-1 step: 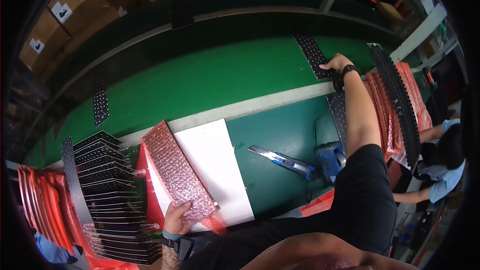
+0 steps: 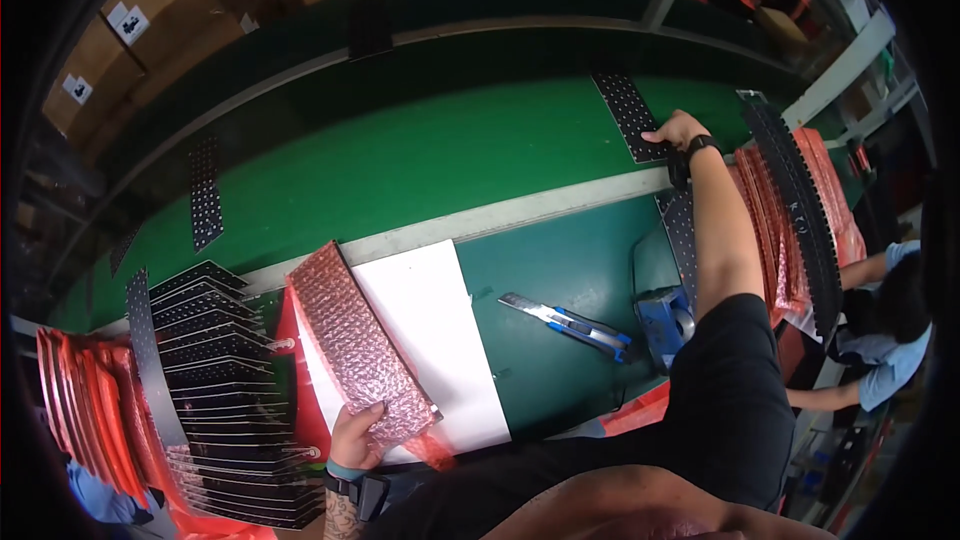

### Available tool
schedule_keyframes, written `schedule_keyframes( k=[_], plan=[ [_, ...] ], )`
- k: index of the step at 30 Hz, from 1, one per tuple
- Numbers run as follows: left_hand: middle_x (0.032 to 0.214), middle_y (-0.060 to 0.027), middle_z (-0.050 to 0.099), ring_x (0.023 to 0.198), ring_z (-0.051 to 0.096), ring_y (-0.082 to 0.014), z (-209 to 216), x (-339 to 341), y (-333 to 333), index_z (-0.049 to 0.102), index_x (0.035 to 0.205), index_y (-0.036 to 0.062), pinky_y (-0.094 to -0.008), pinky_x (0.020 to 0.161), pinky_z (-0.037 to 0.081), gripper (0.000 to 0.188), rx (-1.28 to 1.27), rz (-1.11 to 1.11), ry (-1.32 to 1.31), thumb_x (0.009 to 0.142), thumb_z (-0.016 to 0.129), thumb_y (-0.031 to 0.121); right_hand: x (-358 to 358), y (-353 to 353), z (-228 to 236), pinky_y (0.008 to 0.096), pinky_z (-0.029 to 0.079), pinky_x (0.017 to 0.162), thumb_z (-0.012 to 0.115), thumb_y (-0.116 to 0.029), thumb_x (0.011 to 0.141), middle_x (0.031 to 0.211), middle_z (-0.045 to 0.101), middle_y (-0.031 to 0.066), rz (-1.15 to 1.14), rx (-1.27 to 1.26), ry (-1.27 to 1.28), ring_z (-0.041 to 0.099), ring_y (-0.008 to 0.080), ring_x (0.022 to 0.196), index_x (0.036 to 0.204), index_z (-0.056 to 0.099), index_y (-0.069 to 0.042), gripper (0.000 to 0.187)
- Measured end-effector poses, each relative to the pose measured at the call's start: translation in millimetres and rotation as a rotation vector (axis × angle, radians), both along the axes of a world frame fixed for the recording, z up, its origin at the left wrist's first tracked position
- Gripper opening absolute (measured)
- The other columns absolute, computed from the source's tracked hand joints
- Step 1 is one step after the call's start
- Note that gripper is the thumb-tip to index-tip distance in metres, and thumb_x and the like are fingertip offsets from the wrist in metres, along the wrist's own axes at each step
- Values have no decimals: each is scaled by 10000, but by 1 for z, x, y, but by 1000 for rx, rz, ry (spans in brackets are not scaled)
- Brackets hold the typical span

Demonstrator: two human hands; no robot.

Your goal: The person wraps circuit boards in bubble wrap by hand, secures the wrap with tape, and places the wrapped boards into a stack. The person then picks up a plastic frame and moves it over the stack.

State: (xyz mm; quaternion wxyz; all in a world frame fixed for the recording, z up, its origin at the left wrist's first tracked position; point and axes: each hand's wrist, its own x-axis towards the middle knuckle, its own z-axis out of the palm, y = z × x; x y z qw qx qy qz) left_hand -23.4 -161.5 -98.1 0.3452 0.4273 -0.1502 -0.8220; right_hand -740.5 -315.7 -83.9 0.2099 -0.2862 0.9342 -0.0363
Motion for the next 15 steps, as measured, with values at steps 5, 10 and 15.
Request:
schedule_keyframes(
  k=[5, 10, 15],
  plan=[
    [1250, -214, 619, 1125, 647, -359, -1, 6, 6, 450, 1368, -62, -518, 989, 536, 453, 24, -1, 5, 926, 532, -2, 30, -9, -11, 386, 557, 718, 833, -240, 830, 1006, 671, 97, -220, -471, -245, 640, 223, 872, 1176, 597, -12, 477],
    [1228, -203, 631, 1106, 657, -339, 8, -1, 1, 469, 1347, -71, -494, 980, 545, 418, 54, -15, 16, 940, 531, -2, 45, -29, -6, 380, 590, 720, 629, -147, 971, 963, 653, 53, -303, -780, -570, 644, 207, 874, 1078, 608, -42, 151],
    [1251, -204, 622, 1132, 645, -352, 7, 1, 2, 453, 1375, -54, -526, 995, 532, 459, 65, -47, -14, 928, 541, 5, 112, -111, 9, 376, 599, 733, 533, -162, 1008, 1003, 652, 64, -166, -972, -843, 648, 213, 915, 1085, 620, -53, 160]
  ],
)
